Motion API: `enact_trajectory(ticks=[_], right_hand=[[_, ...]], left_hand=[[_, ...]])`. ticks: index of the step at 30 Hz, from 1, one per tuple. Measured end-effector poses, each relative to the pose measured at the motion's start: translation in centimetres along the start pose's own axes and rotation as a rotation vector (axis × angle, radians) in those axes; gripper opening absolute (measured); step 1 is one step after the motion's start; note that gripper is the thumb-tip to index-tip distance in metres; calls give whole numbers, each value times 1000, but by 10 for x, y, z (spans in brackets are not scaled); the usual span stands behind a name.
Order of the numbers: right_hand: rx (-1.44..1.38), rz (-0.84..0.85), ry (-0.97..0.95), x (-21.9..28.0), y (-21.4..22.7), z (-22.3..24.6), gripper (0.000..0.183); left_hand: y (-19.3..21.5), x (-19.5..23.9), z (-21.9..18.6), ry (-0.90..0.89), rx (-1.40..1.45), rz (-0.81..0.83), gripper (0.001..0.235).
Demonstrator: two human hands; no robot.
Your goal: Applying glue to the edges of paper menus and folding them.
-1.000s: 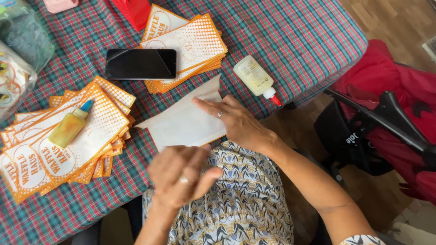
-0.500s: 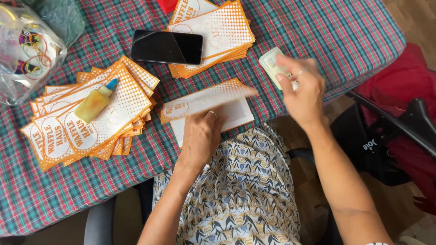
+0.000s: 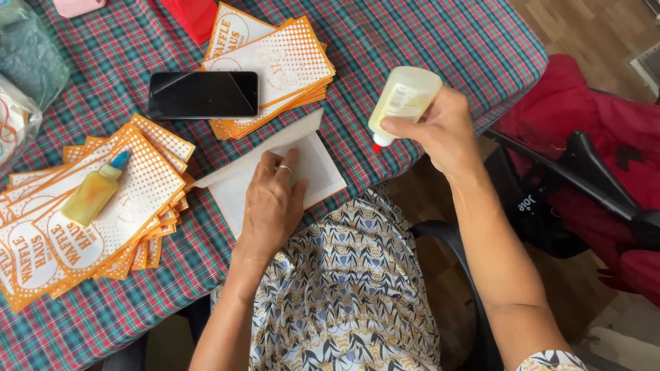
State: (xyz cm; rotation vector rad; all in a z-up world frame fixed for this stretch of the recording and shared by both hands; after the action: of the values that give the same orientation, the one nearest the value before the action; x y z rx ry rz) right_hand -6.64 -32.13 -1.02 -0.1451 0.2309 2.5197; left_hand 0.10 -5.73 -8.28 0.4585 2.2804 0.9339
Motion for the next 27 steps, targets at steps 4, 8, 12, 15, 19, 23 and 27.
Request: enact_trajectory(ticks=[4, 8, 12, 15, 19, 23, 27], right_hand=[[-111, 0, 46, 5, 10, -16, 55], [-113, 2, 126, 14, 3, -21, 55], [-112, -21, 152, 16, -2, -22, 54], [-81, -38, 194, 18, -8, -18, 51], [-62, -14, 211, 17, -15, -18, 50], [-45, -8, 205, 19, -22, -11, 47], [-88, -60, 209, 13, -19, -28, 46]], left_hand=[[9, -12, 2, 60, 67, 60, 50], [14, -17, 2, 128, 101, 108, 52], [11, -18, 5, 178, 113, 165, 69], [13, -21, 4, 199, 110, 184, 73], [12, -21, 4, 203, 104, 188, 75], [16, -23, -1, 210, 114, 196, 76], [19, -24, -3, 219, 139, 183, 76]])
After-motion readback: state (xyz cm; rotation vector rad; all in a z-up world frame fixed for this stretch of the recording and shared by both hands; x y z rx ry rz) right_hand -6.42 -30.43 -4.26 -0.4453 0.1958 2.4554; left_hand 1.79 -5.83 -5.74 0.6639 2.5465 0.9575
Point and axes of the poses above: each hand's wrist, its own x-axis away from the middle knuckle, its own y-axis out of the back of the hand, z = x × y, the point moved 1 cm from there along -x, towards the middle knuckle, and after that the axes turned 7 degrees about -z, right-handed, at the moved point
